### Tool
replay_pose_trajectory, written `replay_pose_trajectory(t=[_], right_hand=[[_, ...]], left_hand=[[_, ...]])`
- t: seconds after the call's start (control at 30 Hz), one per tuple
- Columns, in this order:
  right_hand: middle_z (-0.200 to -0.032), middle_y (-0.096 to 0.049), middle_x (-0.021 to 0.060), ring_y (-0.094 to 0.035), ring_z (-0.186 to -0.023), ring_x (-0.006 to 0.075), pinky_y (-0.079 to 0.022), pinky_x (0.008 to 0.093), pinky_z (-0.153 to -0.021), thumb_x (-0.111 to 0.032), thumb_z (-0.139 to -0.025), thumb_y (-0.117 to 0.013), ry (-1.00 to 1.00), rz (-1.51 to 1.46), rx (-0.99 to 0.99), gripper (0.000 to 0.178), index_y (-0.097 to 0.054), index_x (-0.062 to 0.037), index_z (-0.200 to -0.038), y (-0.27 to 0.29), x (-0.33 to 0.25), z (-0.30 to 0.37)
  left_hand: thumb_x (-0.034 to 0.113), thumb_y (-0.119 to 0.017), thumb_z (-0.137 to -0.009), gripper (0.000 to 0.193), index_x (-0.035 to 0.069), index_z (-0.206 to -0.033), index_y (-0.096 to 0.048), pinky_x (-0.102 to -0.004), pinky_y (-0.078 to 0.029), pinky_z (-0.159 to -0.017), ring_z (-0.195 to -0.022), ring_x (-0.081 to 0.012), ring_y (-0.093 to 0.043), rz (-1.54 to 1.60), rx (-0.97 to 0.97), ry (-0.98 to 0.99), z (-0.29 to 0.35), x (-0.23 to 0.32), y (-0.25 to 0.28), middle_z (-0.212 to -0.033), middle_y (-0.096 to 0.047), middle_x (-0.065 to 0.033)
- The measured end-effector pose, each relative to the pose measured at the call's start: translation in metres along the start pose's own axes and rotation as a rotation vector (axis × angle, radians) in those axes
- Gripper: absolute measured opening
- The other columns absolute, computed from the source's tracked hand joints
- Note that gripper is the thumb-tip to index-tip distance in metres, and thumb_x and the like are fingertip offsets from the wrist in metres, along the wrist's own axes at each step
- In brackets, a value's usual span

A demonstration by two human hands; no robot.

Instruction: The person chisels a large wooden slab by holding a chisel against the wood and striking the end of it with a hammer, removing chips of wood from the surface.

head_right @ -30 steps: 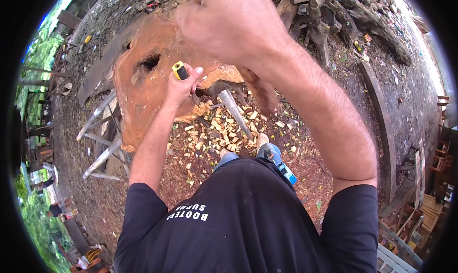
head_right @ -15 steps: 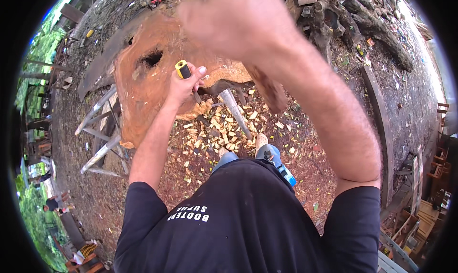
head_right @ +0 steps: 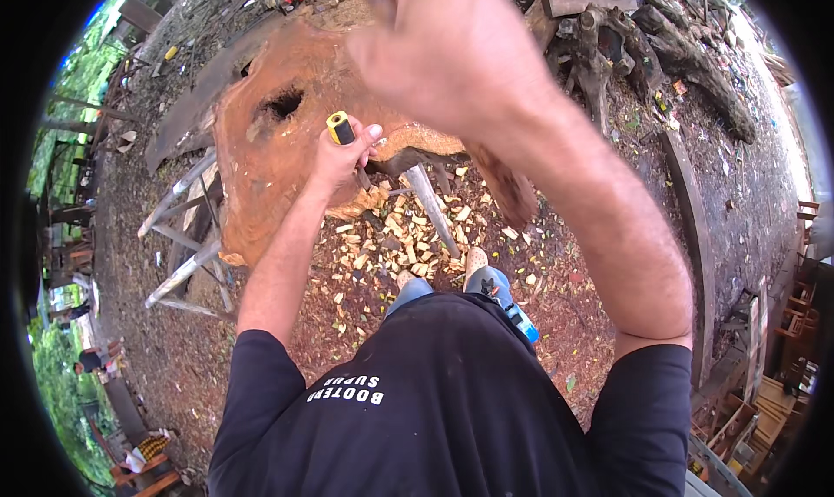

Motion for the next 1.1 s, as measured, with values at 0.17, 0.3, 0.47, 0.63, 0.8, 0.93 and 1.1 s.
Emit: replay_pose_trajectory(t=[0.17, 0.3, 0.47, 0.63, 0.8, 0.93, 1.1], right_hand=[[-0.082, -0.068, 0.0201, -0.070, -0.074, 0.0352, -0.056, 0.0430, -0.073, -0.015, -0.082, -0.059, -0.040, 0.306, -0.175, 0.031, -0.057, 0.0028, -0.108, -0.084, 0.044, 0.039], [-0.087, -0.068, 0.0297, -0.069, -0.081, 0.0447, -0.054, 0.0518, -0.078, -0.017, -0.081, -0.058, -0.158, 0.376, -0.544, 0.036, -0.053, 0.0069, -0.107, -0.127, 0.085, 0.052], [-0.079, -0.068, 0.0265, -0.071, -0.080, 0.0400, -0.057, 0.0485, -0.072, -0.026, -0.080, -0.066, -0.064, 0.186, -0.071, 0.039, -0.059, 0.0060, -0.101, -0.022, 0.018, 0.002], [-0.070, -0.064, 0.0191, -0.069, -0.068, 0.0359, -0.056, 0.0444, -0.060, -0.020, -0.082, -0.064, 0.156, 0.344, 0.050, 0.028, -0.057, 0.0028, -0.097, -0.007, -0.006, 0.004], [-0.084, -0.068, 0.0294, -0.070, -0.084, 0.0434, -0.056, 0.0492, -0.079, -0.024, -0.084, -0.062, -0.195, 0.392, -0.574, 0.041, -0.055, 0.0097, -0.106, -0.119, 0.092, 0.042], [-0.088, -0.068, 0.0301, -0.070, -0.086, 0.0421, -0.056, 0.0476, -0.079, -0.023, -0.083, -0.060, -0.198, 0.271, -0.332, 0.038, -0.058, 0.0063, -0.106, -0.057, 0.046, 0.009], [-0.066, -0.056, 0.0047, -0.056, -0.055, 0.0152, -0.047, 0.0322, -0.048, -0.007, -0.084, -0.056, 0.035, -0.059, 0.288, 0.017, -0.051, -0.0023, -0.099, 0.019, -0.024, 0.000]], left_hand=[[0.019, -0.079, -0.086, 0.026, 0.009, -0.078, -0.057, -0.0245, -0.045, -0.051, -0.054, -0.0059, -0.053, -0.009, -0.010, 0.035, -0.006, -0.002, -0.002, -0.067, -0.059, 0.0019], [0.019, -0.079, -0.086, 0.025, 0.008, -0.078, -0.057, -0.0233, -0.043, -0.050, -0.055, -0.0055, -0.053, -0.007, -0.019, -0.018, -0.012, 0.003, -0.006, -0.068, -0.061, 0.0012], [0.019, -0.079, -0.086, 0.026, 0.010, -0.077, -0.057, -0.0232, -0.043, -0.050, -0.054, -0.0056, -0.053, 0.033, -0.005, 0.002, -0.001, -0.003, 0.000, -0.068, -0.061, 0.0010], [0.020, -0.080, -0.085, 0.026, 0.009, -0.079, -0.058, -0.0239, -0.044, -0.050, -0.054, -0.0063, -0.054, 0.023, -0.002, 0.060, 0.001, -0.003, -0.003, -0.067, -0.061, 0.0010], [0.020, -0.081, -0.085, 0.026, 0.008, -0.082, -0.058, -0.0246, -0.044, -0.049, -0.054, -0.0071, -0.054, 0.024, 0.003, 0.063, -0.003, -0.011, -0.004, -0.065, -0.059, 0.0015], [0.020, -0.081, -0.085, 0.025, 0.008, -0.081, -0.059, -0.0243, -0.045, -0.050, -0.054, -0.0069, -0.056, 0.016, -0.005, 0.056, 0.000, -0.021, 0.008, -0.066, -0.061, 0.0006], [0.019, -0.080, -0.086, 0.024, 0.007, -0.082, -0.060, -0.0241, -0.045, -0.050, -0.055, -0.0064, -0.055, 0.030, 0.007, 0.048, 0.004, -0.011, 0.004, -0.066, -0.061, 0.0018]])
Point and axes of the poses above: each hand's wrist, its own z-axis away from the middle knuckle, its own y-axis out of the back of the hand, x = y × z, the point moved 8 cm from there along -z, towards the middle knuckle
